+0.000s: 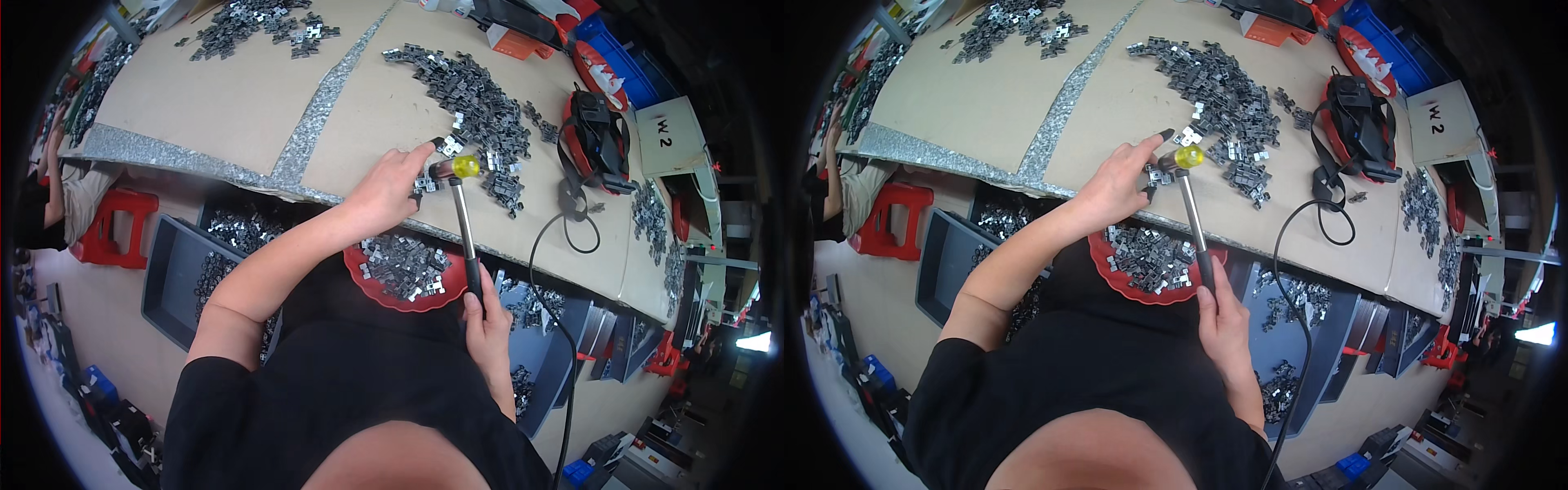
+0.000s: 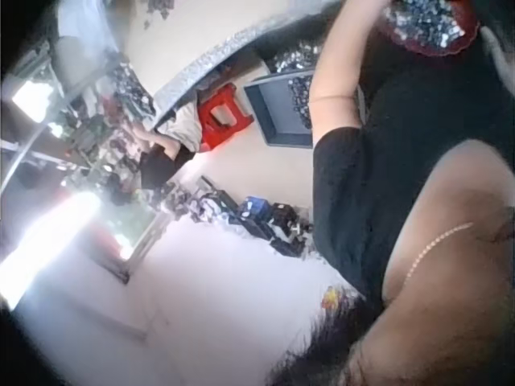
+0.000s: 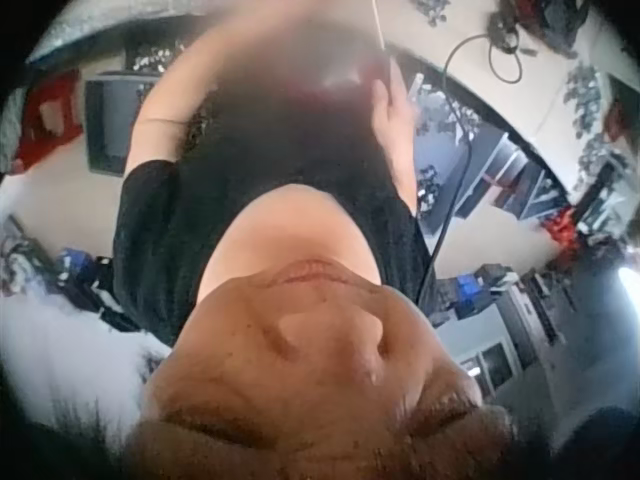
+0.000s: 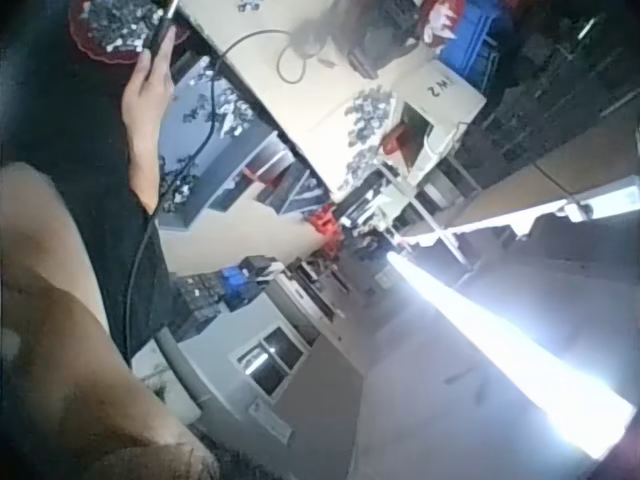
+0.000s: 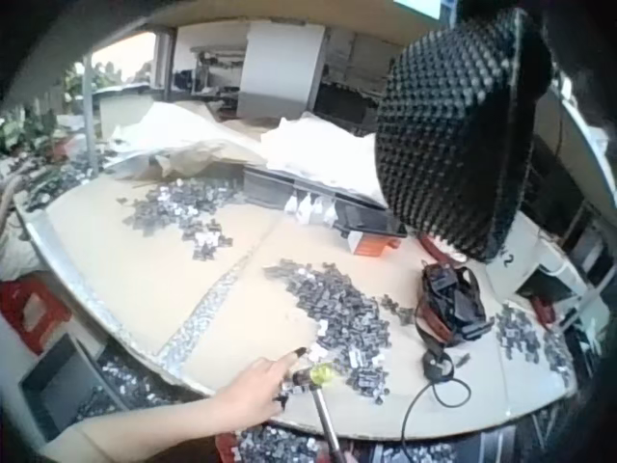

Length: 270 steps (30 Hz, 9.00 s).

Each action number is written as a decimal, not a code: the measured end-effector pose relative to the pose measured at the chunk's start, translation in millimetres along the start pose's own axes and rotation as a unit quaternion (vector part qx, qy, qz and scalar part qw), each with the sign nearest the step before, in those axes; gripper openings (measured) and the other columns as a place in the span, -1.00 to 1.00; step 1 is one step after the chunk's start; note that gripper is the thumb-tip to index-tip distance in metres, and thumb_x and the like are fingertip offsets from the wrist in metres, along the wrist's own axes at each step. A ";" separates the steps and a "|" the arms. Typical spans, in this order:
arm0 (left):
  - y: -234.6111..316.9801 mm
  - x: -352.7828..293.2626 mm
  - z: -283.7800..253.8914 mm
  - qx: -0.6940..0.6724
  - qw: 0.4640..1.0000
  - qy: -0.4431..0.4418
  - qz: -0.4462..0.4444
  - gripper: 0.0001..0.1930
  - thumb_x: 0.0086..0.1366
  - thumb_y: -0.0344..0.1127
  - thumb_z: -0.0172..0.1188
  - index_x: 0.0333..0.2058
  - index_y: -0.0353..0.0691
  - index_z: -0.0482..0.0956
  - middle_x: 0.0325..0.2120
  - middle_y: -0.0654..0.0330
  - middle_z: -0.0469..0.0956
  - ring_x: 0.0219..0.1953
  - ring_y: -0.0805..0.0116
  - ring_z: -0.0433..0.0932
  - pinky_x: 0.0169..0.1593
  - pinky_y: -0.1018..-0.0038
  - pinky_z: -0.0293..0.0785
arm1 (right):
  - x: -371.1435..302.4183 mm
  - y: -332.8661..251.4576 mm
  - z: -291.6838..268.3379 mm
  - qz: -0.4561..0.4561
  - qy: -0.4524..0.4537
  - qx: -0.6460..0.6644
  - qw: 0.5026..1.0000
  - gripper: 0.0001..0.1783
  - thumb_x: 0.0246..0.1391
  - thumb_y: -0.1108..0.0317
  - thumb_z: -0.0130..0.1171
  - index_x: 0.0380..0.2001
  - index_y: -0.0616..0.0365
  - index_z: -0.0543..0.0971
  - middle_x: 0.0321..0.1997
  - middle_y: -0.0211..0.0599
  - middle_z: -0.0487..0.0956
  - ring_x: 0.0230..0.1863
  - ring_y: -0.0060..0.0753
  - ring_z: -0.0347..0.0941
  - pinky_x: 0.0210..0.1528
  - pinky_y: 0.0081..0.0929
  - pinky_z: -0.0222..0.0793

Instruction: The person assembles small metal components onto a larger metal template by tapping them into place with a small hammer.

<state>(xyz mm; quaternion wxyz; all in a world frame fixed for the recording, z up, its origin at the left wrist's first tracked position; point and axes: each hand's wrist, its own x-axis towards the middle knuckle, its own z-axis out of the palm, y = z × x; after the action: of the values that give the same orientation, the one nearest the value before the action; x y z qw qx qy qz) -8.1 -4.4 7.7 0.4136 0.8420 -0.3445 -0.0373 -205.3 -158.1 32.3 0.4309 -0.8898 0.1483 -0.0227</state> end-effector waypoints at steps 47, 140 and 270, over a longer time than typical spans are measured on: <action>-3.9 47.8 30.7 0.063 0.993 0.085 -0.047 -0.36 -0.14 -0.50 0.18 0.00 -0.35 0.20 -0.26 -0.07 0.42 -0.14 -0.03 0.37 0.00 0.22 0.26 | 0.9 7.8 -6.5 0.030 0.078 0.090 0.992 -0.55 0.15 0.41 -0.08 0.12 0.19 0.28 -0.67 -0.43 0.39 -0.66 -0.71 0.28 -0.59 -0.70 0.23; 9.4 -24.3 -17.3 -0.008 0.996 -0.091 -0.007 -0.33 -0.18 -0.59 0.15 0.03 -0.28 0.24 -0.35 0.02 0.46 -0.20 0.03 0.40 -0.11 0.27 0.37 | -3.2 3.3 -5.4 -0.072 0.074 0.059 0.993 -0.54 0.13 0.47 -0.09 0.13 0.26 0.25 -0.61 -0.43 0.42 -0.63 -0.72 0.28 -0.56 -0.72 0.25; -15.6 -17.4 -11.3 0.023 0.997 0.071 -0.033 -0.34 -0.22 -0.56 0.16 -0.01 -0.28 0.26 -0.28 0.18 0.50 -0.16 0.19 0.36 0.02 0.31 0.15 | 9.9 -2.0 8.6 -0.155 0.055 -0.095 0.982 -0.52 0.06 0.50 -0.03 0.10 0.32 0.25 -0.45 -0.16 0.55 -0.54 -0.42 0.49 -0.45 -0.56 0.37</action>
<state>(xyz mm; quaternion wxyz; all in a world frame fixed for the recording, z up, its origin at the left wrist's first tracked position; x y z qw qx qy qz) -8.8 20.3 -0.1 0.4157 0.8628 -0.2873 0.0170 -193.9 -153.2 27.6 0.3268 -0.9364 0.0333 -0.1236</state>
